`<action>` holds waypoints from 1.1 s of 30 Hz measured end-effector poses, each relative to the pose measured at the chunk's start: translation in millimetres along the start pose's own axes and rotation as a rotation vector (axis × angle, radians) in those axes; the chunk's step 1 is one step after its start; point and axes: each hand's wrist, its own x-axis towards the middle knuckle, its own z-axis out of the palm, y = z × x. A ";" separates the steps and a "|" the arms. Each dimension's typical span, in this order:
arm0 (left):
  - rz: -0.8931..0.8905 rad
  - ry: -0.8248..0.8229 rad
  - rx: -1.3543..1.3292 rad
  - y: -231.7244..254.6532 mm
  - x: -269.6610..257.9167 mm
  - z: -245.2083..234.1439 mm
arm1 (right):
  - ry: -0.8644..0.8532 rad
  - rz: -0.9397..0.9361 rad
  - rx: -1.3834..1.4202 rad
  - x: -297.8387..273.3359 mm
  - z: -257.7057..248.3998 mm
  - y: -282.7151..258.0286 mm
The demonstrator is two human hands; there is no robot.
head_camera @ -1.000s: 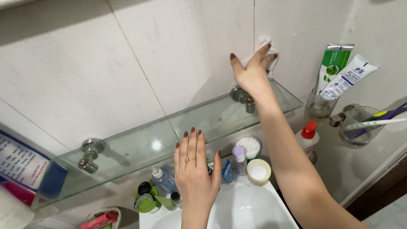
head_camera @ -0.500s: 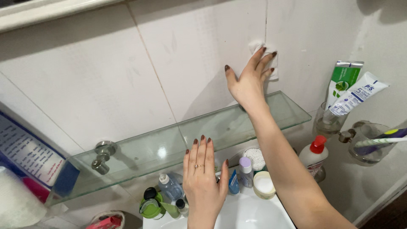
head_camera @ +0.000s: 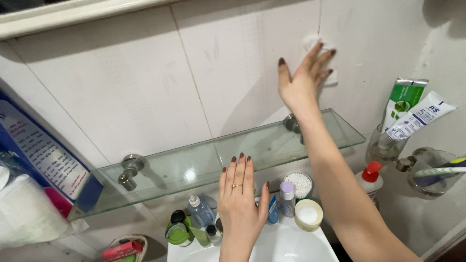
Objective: The person wipes the tiled wall above a bathroom sink using a white tissue. They clean the area around a glass shelf and the wall tiles, then rinse the tissue under the faucet before continuing to wipe the wall.
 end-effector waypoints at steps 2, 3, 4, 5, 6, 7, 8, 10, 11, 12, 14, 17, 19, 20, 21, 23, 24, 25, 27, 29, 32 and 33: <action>0.005 0.005 -0.003 -0.1 0.3 1.0 | -0.003 -0.233 -0.204 -11.7 4.8 -20.6; 0.009 0.008 -0.005 -0.5 -0.3 1.9 | -0.099 -0.199 -0.197 -24.1 4.5 -27.1; 0.014 0.011 -0.007 -1.6 -0.7 2.5 | -0.195 -0.163 -0.189 -41.0 4.7 -31.2; 0.018 0.014 -0.008 -2.0 -1.4 2.8 | -0.290 -0.127 -0.180 -51.3 4.1 -32.4; 0.016 0.004 -0.010 -2.5 -1.4 2.5 | -0.267 -0.033 -0.102 -50.8 1.3 -29.7; 0.013 -0.006 -0.011 -2.2 -2.0 1.6 | -0.243 0.062 -0.024 -48.8 -3.7 -22.3; 0.009 -0.015 -0.011 -2.4 -2.1 0.6 | -0.222 0.153 0.057 -46.1 -6.1 -15.5; 0.017 -0.005 -0.007 -3.2 -1.5 0.2 | -0.154 0.241 0.108 -22.7 -7.4 -7.2; 0.020 -0.001 -0.007 -3.5 -1.8 0.1 | -0.121 0.287 0.132 -12.8 -7.4 -7.0; 0.019 0.002 -0.006 -3.4 -1.9 0.3 | -0.047 0.169 0.103 -8.4 -6.3 -10.4; 0.017 0.007 -0.006 -3.2 -1.2 1.0 | 0.098 -0.066 0.046 -6.1 -2.1 -29.3; 0.018 -0.009 -0.003 -4.3 -0.5 2.0 | -0.173 -0.232 -0.197 -35.0 2.7 -59.7; 0.022 0.006 -0.014 -4.5 -1.3 4.4 | -0.306 -0.200 -0.188 -54.3 -2.1 -55.3; 0.026 0.018 -0.013 -5.6 -1.8 4.1 | -0.370 -0.188 -0.177 -59.3 2.2 -51.0; 0.021 -0.002 -0.011 -5.0 -4.0 2.4 | -0.312 -0.103 -0.070 -59.0 1.0 -38.3; 0.019 -0.022 0.000 -5.6 -1.3 1.0 | -0.188 0.058 0.068 -43.3 -4.6 -9.5; 0.015 -0.019 -0.001 -5.2 -2.0 0.1 | -0.132 0.148 0.095 -37.6 -4.7 0.8; 0.011 -0.017 -0.002 -4.4 -2.8 -0.4 | -0.140 0.192 0.134 -27.2 -1.6 4.1; 0.009 -0.011 -0.006 -4.6 -1.2 0.0 | -0.141 0.278 0.208 -2.6 -5.9 0.6; 0.004 -0.010 -0.010 -4.1 -1.7 0.7 | -0.082 0.077 0.130 -1.9 -4.1 -22.1; 0.011 0.019 -0.006 -5.3 -1.5 3.2 | -0.192 -0.069 0.061 -19.1 -0.4 -68.6; 0.014 0.019 -0.001 -5.1 -2.4 3.5 | -0.262 -0.091 0.046 -30.3 -2.6 -76.6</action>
